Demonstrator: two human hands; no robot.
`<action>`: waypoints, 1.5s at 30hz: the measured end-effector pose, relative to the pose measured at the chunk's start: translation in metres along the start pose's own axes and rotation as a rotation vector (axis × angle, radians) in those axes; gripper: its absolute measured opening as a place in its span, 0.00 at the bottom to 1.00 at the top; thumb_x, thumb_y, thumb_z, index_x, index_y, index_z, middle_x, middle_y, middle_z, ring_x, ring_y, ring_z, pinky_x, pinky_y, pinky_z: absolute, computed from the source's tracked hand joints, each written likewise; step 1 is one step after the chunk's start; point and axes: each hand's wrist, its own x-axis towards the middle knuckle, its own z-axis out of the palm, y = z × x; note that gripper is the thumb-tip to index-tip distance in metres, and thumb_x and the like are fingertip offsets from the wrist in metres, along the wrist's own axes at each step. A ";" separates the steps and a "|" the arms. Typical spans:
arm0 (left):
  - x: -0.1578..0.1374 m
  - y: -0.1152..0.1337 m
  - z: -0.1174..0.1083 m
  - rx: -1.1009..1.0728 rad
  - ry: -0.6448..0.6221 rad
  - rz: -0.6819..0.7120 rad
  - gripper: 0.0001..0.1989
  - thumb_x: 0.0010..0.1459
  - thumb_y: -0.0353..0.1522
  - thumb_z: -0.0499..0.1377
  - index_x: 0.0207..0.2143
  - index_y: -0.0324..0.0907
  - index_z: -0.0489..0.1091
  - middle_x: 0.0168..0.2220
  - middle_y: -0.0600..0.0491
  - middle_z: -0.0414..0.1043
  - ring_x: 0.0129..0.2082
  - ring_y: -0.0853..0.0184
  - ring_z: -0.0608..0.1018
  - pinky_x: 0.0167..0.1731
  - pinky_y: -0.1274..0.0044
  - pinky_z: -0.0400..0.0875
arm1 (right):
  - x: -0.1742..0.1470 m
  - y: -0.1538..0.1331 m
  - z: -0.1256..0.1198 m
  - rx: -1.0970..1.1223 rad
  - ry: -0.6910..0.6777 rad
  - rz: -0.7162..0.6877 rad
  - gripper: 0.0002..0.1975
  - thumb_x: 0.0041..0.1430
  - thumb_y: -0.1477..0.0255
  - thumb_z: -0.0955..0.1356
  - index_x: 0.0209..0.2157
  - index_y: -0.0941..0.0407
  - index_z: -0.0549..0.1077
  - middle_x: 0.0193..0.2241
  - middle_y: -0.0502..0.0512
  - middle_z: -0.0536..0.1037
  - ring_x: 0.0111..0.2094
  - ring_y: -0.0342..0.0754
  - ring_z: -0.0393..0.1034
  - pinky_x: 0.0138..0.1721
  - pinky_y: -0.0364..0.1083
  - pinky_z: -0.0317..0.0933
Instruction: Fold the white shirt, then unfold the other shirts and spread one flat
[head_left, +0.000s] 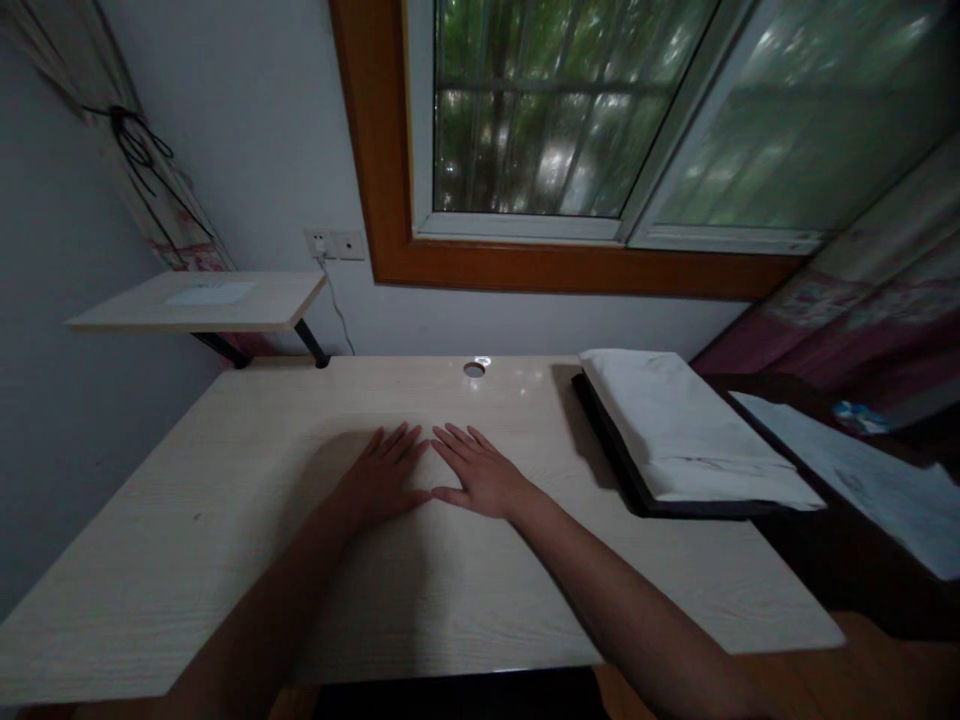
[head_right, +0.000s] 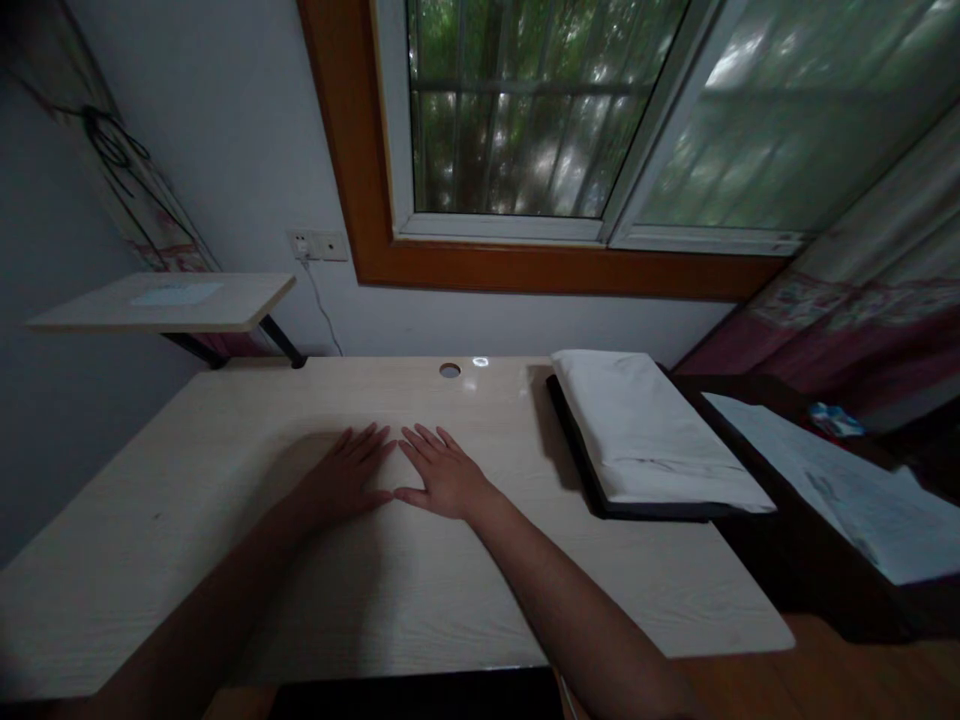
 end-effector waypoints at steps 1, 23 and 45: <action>0.000 0.000 0.000 -0.001 -0.002 0.000 0.43 0.62 0.60 0.43 0.71 0.44 0.50 0.72 0.44 0.44 0.72 0.53 0.48 0.69 0.58 0.38 | 0.000 0.000 0.000 0.000 0.001 0.000 0.42 0.65 0.45 0.60 0.71 0.55 0.51 0.71 0.60 0.49 0.72 0.57 0.41 0.71 0.61 0.35; -0.001 -0.004 0.008 -0.002 0.047 0.022 0.42 0.63 0.58 0.46 0.71 0.45 0.50 0.72 0.45 0.47 0.72 0.53 0.48 0.69 0.56 0.39 | -0.001 0.002 0.004 -0.006 0.035 -0.007 0.42 0.64 0.45 0.61 0.70 0.55 0.51 0.71 0.60 0.49 0.72 0.57 0.41 0.70 0.62 0.37; 0.000 -0.002 0.001 0.007 0.009 0.010 0.42 0.63 0.59 0.43 0.70 0.44 0.50 0.72 0.45 0.44 0.72 0.53 0.47 0.69 0.56 0.38 | 0.000 0.002 0.002 0.011 0.020 0.000 0.43 0.64 0.45 0.61 0.71 0.54 0.49 0.71 0.60 0.50 0.72 0.57 0.40 0.70 0.62 0.36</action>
